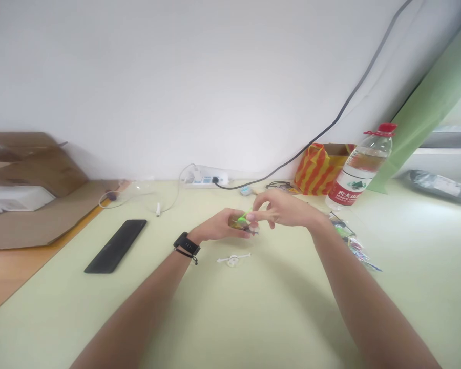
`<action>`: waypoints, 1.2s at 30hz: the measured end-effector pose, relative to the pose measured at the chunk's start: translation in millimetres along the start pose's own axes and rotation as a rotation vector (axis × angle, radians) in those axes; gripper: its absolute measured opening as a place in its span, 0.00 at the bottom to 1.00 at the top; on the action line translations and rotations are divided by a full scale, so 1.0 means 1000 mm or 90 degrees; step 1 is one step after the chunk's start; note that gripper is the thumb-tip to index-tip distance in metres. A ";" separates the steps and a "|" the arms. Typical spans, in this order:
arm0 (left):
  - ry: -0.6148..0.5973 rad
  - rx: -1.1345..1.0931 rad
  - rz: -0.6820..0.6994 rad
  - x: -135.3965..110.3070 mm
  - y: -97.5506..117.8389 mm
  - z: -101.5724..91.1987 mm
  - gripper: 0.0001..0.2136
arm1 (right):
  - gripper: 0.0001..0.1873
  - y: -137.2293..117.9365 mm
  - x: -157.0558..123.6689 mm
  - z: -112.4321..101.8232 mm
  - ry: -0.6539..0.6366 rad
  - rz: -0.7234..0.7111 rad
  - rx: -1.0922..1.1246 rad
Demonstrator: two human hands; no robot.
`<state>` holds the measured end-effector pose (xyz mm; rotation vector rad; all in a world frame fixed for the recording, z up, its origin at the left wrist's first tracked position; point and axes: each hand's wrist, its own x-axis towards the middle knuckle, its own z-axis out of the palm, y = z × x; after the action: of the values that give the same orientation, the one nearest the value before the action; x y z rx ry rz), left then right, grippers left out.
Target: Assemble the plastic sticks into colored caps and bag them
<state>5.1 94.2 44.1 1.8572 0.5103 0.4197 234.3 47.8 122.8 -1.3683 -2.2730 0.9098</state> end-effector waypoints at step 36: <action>0.004 0.028 -0.026 0.000 -0.005 0.000 0.16 | 0.12 0.012 0.000 0.004 -0.131 -0.003 -0.097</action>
<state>4.8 95.8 39.0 1.8844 0.5639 0.3900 239.8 49.9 112.1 -1.3867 -2.5458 0.9297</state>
